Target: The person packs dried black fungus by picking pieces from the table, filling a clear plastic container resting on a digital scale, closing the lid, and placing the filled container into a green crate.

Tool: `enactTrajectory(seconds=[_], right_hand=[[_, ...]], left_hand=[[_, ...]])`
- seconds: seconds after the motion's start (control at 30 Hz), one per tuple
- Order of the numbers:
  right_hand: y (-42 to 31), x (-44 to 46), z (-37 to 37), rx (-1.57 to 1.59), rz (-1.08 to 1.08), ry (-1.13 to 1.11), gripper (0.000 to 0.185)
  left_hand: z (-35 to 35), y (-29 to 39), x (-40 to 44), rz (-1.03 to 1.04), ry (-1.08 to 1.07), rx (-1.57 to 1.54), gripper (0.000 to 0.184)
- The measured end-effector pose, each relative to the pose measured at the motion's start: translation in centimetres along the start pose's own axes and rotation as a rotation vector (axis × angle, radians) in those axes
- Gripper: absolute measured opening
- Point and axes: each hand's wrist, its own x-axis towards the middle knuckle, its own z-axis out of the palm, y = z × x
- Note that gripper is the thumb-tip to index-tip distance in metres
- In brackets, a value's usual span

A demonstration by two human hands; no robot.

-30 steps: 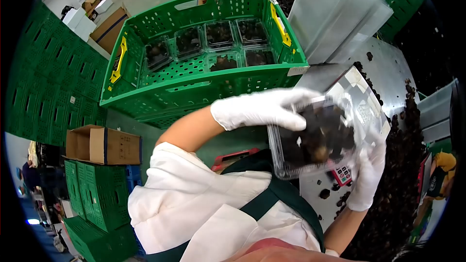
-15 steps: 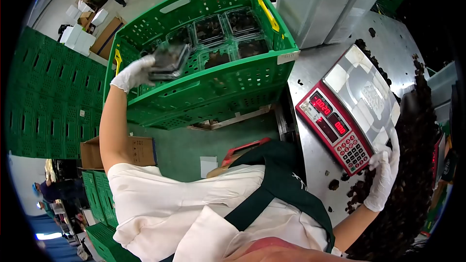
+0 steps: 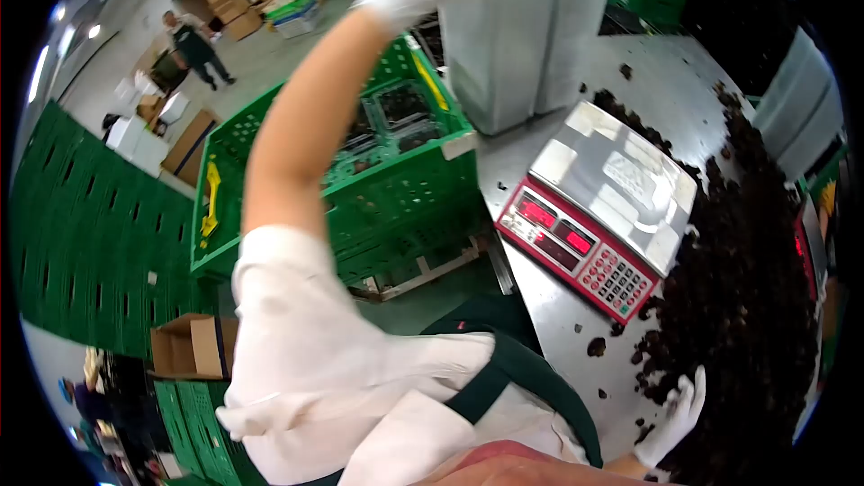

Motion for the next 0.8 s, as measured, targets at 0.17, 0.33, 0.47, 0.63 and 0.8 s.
enactTrajectory(seconds=[0.17,0.33,0.47,0.63,0.8], right_hand=[[0.4,-3.3,-2.0,0.117,0.103,0.146,0.043],[4.9,-0.9,-5.3,0.004,0.056,0.134,0.04],[-0.9,-3.0,-2.2,0.018,0.068,0.199,0.037],[2.5,-1.0,-2.3,-0.029,0.019,0.113,0.038],[2.1,-0.7,-2.8,-0.052,0.055,0.111,0.038]], left_hand=[[6.1,2.2,4.4,-0.376,-0.554,0.062,0.042],[6.6,0.6,5.5,-0.506,-0.615,0.171,0.034],[6.7,0.6,5.6,-0.549,-0.434,0.135,0.033],[7.9,-3.4,5.1,-0.434,-0.304,-0.052,0.029],[2.8,3.5,5.8,-0.36,0.065,-0.07,0.021]])
